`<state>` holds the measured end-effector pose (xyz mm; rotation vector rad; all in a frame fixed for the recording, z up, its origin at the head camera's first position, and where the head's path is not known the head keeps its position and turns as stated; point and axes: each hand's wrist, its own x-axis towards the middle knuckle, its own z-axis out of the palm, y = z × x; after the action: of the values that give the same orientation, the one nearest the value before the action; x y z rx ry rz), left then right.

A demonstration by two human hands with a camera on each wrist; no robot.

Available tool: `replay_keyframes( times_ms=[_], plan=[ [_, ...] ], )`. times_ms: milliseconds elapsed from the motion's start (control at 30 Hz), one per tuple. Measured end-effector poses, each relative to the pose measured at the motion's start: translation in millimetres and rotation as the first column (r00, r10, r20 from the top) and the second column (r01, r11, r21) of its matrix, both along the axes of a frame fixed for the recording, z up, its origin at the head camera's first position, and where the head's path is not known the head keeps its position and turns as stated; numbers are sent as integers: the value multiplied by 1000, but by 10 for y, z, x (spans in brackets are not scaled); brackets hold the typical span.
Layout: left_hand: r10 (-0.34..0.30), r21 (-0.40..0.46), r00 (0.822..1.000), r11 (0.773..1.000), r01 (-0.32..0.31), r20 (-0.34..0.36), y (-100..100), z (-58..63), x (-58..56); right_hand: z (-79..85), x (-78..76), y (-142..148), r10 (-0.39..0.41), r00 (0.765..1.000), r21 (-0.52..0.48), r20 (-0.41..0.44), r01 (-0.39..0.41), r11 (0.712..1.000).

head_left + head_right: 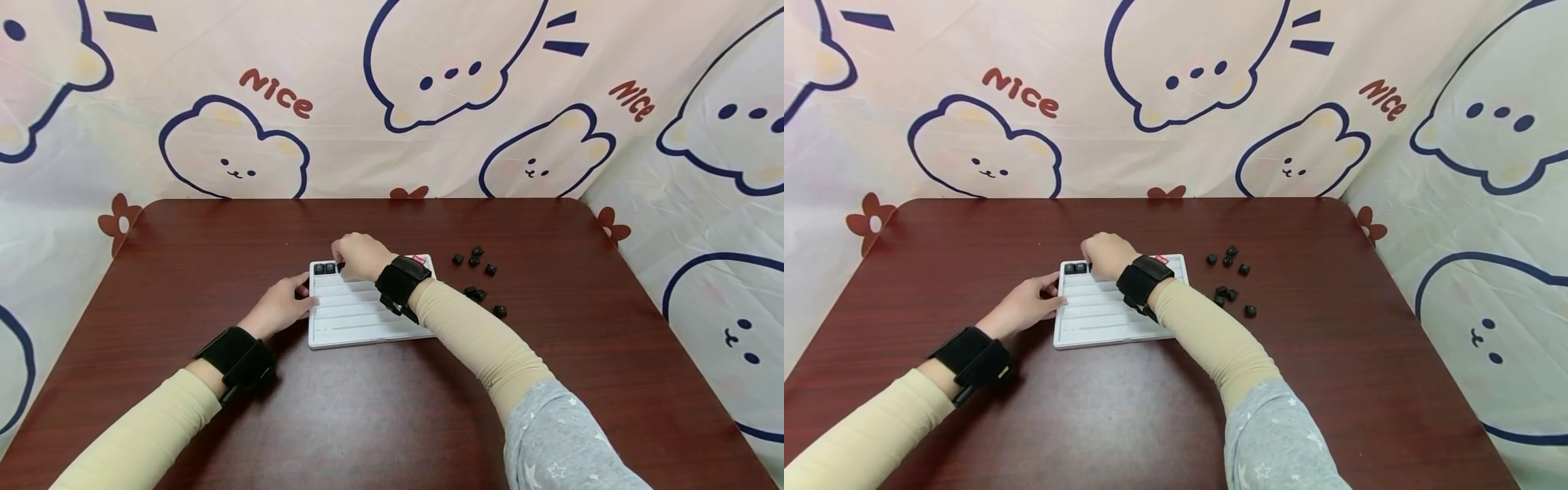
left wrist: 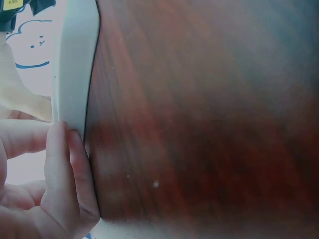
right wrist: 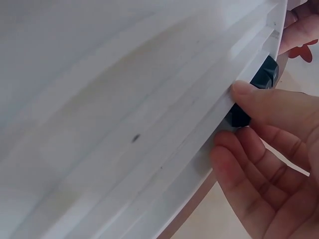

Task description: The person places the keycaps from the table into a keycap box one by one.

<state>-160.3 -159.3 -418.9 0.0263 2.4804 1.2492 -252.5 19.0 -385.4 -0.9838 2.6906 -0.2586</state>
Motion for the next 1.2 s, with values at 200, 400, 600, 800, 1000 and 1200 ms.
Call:
replay_keyframes(
  times_ms=[200, 400, 600, 800, 1000, 1200],
  plan=[
    [3, 6, 1000, 1000, -3, 11, 11, -5, -10, 0, 5, 24, -17, 1000, -22, 21, 18, 1000],
    [-2, 1, 1000, 1000, 2, 8, 24, 12, -18, 15, -8, 86, -34, 998, -57, 49, 37, 998],
    [-1, 2, 1000, 1000, 1, 15, 23, 23, -25, 28, -10, 95, -35, 998, -67, 56, 38, 997],
    [3, -5, 1000, 1000, -3, 15, 16, 34, -10, 15, -22, 69, -26, 999, -76, 30, 28, 997],
    [6, -6, 1000, 1000, -6, 14, 9, 44, -4, -14, -25, 47, -40, 999, -82, 26, 42, 996],
    [9, -11, 1000, 1000, -8, 13, 4, 31, 6, -29, -21, 31, -50, 998, -86, 31, 52, 995]
  ],
)
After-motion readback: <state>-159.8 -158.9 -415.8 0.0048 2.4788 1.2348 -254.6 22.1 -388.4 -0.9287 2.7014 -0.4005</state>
